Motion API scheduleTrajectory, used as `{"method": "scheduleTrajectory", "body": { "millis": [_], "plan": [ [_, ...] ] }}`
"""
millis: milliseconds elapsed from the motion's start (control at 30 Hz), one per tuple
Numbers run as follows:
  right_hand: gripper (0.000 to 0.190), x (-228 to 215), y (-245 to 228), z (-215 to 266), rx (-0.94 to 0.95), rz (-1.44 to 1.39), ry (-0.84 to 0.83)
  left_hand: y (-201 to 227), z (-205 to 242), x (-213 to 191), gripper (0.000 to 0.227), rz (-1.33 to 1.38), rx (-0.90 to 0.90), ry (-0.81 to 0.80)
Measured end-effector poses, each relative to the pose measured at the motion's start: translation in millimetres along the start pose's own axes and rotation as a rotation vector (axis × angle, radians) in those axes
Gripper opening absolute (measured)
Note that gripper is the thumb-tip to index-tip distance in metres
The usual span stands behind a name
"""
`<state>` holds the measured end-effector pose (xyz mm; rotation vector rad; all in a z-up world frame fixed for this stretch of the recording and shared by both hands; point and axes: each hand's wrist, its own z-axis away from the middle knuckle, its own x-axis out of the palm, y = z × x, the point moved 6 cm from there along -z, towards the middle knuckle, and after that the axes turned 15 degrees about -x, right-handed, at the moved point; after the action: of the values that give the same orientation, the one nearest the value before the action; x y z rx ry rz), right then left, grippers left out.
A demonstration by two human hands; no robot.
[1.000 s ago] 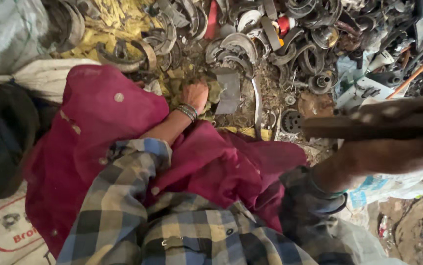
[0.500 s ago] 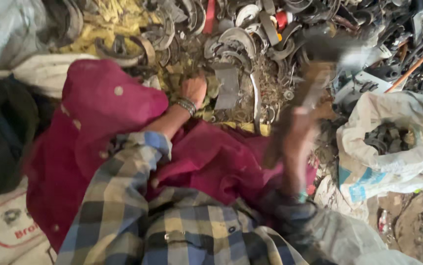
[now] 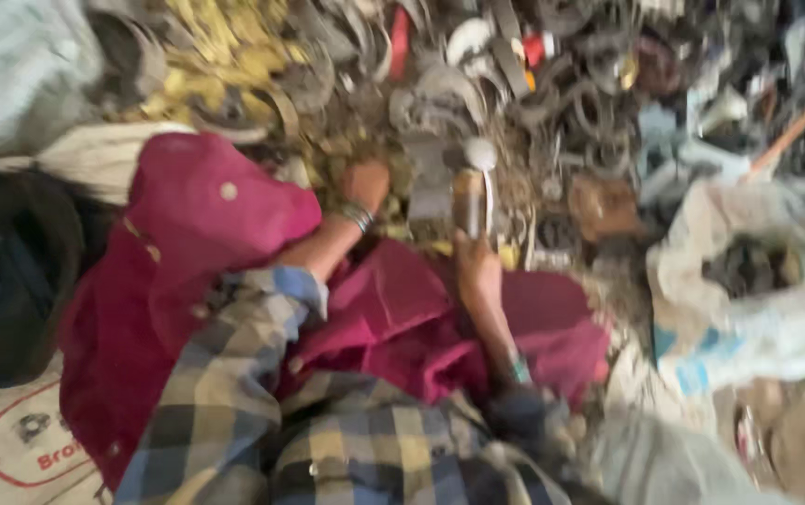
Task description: The person sits on the ground and repeatedly strikes a metal part with a hammer. They use a cloth to hold the part while striking it on a metal block. The person occasionally repositions the part and continues hammering.
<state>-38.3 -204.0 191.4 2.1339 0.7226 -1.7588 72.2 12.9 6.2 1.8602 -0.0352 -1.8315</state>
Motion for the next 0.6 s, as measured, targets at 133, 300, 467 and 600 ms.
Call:
{"method": "scheduleTrajectory", "body": {
  "millis": [133,300,467,600],
  "plan": [
    [0.036,-10.1,12.8,33.5,0.143,-0.215,0.039,-5.8,21.6,16.3,0.027,-0.04,0.056,-0.026],
    [0.043,10.2,16.2,31.8,0.406,-0.583,-0.019,-21.5,-8.7,1.7,0.017,0.092,0.043,-0.054],
    [0.045,22.1,19.7,40.9,0.477,-0.673,-0.058,-27.5,-12.8,-48.2,0.031,0.12,0.094,-0.094],
    [0.045,32.7,34.2,42.6,0.565,-0.808,-0.036,-32.6,-11.9,-86.2,0.064,0.12,0.048,-0.329]
  ]
}}
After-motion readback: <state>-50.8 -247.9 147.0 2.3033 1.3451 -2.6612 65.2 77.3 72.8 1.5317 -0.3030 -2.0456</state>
